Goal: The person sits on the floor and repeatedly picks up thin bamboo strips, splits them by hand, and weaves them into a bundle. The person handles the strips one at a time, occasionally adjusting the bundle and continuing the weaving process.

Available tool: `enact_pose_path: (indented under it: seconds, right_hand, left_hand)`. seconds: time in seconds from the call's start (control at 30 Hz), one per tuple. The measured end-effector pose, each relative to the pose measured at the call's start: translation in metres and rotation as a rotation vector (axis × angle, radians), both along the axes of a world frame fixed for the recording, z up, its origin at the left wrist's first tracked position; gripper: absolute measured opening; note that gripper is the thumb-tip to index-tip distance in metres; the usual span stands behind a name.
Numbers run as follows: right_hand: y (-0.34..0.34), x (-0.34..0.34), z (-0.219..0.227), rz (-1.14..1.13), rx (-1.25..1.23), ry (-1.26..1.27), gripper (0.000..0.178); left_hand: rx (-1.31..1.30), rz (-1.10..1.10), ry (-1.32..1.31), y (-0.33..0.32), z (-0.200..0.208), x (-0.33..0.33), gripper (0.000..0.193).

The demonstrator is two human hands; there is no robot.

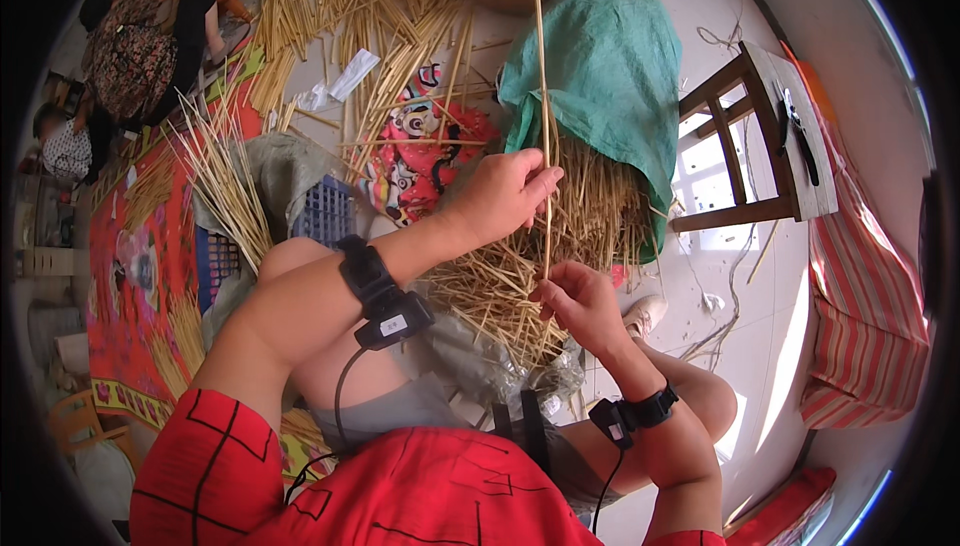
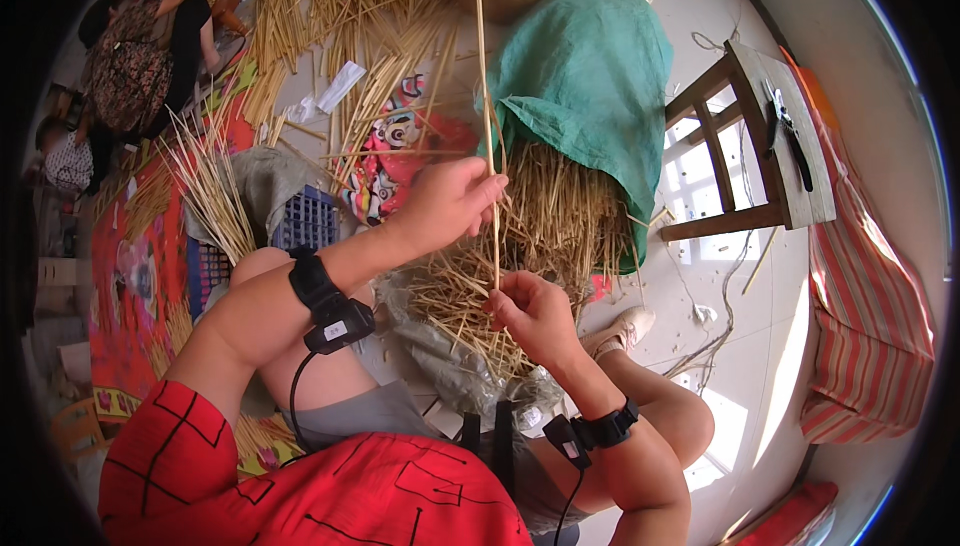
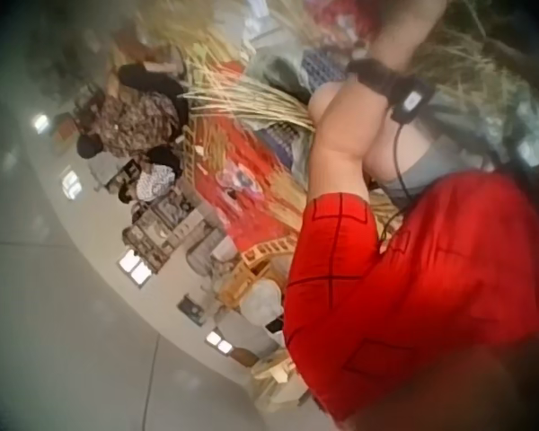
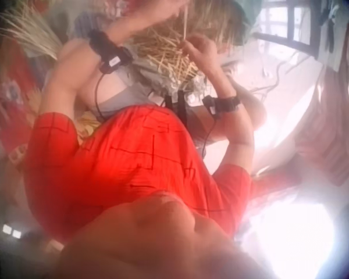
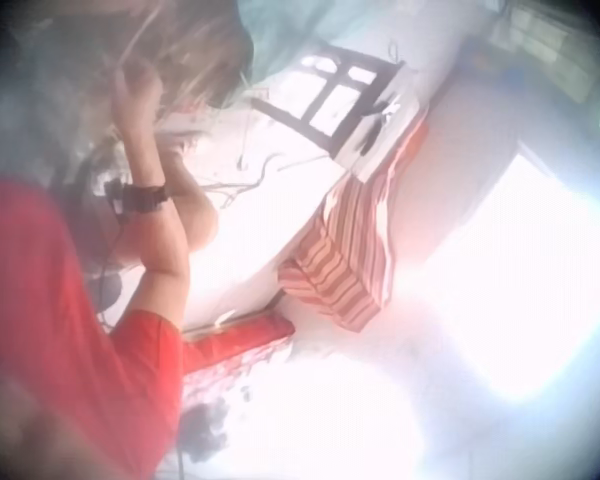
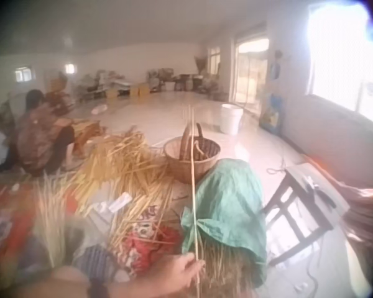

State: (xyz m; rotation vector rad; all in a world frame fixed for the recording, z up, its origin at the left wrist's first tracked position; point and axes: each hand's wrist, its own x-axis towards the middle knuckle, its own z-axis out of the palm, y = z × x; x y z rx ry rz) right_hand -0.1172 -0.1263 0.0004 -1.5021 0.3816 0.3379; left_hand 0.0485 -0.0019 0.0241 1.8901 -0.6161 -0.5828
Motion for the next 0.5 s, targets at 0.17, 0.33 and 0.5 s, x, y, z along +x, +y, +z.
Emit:
enact_pose_path:
  seconds: [0.17,0.33,0.5]
  right_hand:
    - [0.006,-0.002,-0.004,-0.003,-0.065,0.043,0.017]
    - [0.014,-0.001,-0.001,-0.012,-0.152,0.082,0.018]
    - [0.019,0.000,0.003,0.025,-0.207,0.113,0.019]
  left_hand:
    - [-0.138,0.062,-0.010,-0.001,-0.007,-0.006,0.028]
    - [-0.247,0.076,-0.293,-0.004,-0.025,-0.013,0.029]
    - [-0.237,0.011,-0.159,-0.001,-0.017,-0.021,0.028]
